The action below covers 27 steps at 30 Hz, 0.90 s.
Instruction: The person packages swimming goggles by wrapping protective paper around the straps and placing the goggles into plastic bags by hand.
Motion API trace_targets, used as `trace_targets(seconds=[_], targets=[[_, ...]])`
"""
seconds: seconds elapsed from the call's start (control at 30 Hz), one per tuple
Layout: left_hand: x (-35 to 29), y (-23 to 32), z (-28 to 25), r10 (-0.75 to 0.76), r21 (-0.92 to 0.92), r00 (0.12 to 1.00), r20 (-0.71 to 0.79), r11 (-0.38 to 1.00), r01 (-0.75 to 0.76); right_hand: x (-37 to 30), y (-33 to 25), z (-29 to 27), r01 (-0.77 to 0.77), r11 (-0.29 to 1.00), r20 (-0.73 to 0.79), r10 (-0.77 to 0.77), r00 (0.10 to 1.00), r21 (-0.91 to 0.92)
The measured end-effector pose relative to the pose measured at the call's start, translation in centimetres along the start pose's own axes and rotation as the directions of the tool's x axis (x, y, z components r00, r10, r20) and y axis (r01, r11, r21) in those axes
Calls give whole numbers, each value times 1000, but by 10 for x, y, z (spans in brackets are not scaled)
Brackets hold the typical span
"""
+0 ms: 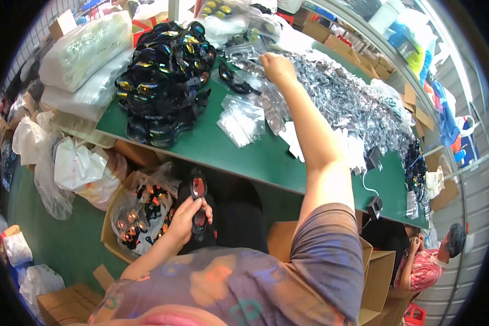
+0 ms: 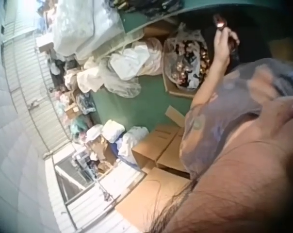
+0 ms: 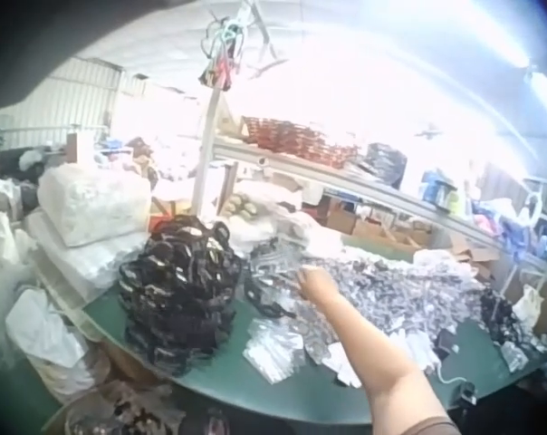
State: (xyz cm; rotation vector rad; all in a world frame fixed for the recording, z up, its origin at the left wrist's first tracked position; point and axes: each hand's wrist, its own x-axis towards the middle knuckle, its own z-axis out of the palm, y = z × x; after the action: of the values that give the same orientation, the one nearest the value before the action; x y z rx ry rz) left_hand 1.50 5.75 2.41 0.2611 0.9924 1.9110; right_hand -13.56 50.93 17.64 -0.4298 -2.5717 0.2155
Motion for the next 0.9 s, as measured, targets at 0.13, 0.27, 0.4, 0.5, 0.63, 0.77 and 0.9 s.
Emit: trace_targets(seconds=[0.13,0.27,0.4,0.5,0.63,0.77,0.9], targets=[[-3,-9,5,153,-45,984,-86,987,-157,-147,-108,-52,-289,760,414,29,910,582],[9,-18,5,200,-5,972,-126,979,-202,-318,-174,-48,-436,640,616,-74,784,632],[7,-22,24,76,-189,997,-20,979,-79,-370,-187,-28,-214,821,359,13,933,529],[-1,-38,46,108,-42,987,-116,993,-113,-376,-184,-32,-44,938,194,-26,981,345],[-8,-55,57,273,315,960,67,907,-280,-391,-174,-35,-98,945,186,40,982,313],[-10,-67,54,359,401,933,11,853,-333,-397,-173,-37,-106,961,197,56,979,257],[-17,-52,43,407,549,912,50,752,-366,-398,-172,-51,-209,888,328,71,942,410]])
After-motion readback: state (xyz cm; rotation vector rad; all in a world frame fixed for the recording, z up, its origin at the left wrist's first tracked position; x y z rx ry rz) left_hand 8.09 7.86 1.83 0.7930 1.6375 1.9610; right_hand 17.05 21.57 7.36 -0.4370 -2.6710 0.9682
